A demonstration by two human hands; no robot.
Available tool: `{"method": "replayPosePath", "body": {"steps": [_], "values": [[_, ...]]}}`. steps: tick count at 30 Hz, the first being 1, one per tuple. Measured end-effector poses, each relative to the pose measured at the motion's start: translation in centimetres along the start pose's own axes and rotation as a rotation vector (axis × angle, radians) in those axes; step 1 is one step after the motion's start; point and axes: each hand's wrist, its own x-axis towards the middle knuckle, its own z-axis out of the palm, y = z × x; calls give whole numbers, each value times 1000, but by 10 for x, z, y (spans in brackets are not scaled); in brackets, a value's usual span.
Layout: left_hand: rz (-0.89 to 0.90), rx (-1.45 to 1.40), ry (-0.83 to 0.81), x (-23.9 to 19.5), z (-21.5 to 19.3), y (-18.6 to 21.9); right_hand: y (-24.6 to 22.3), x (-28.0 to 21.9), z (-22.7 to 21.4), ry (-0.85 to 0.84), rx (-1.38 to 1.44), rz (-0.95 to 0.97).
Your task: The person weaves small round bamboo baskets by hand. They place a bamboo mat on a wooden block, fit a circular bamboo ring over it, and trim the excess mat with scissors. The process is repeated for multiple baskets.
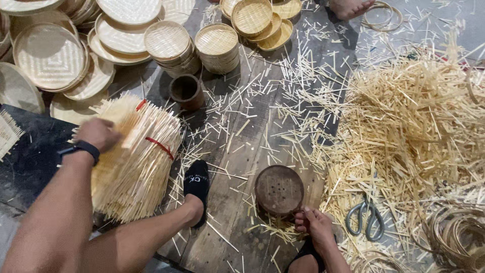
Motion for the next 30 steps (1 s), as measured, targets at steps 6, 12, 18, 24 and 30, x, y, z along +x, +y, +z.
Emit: {"method": "replayPosePath", "body": {"steps": [6,12,18,24,30], "values": [[452,324,587,-52,-60,115,-18,-22,5,1,-12,-83],[1111,-100,-27,-185,90,271,-62,-42,7,-428,453,-189],[1520,-134,161,-292,223,256,-73,-25,11,-162,55,-136],[1160,-478,-5,-249,222,256,-69,-10,19,59,-209,-130],[-21,-789,-730,-158,222,263,-72,-7,16,51,-190,-148]]}}
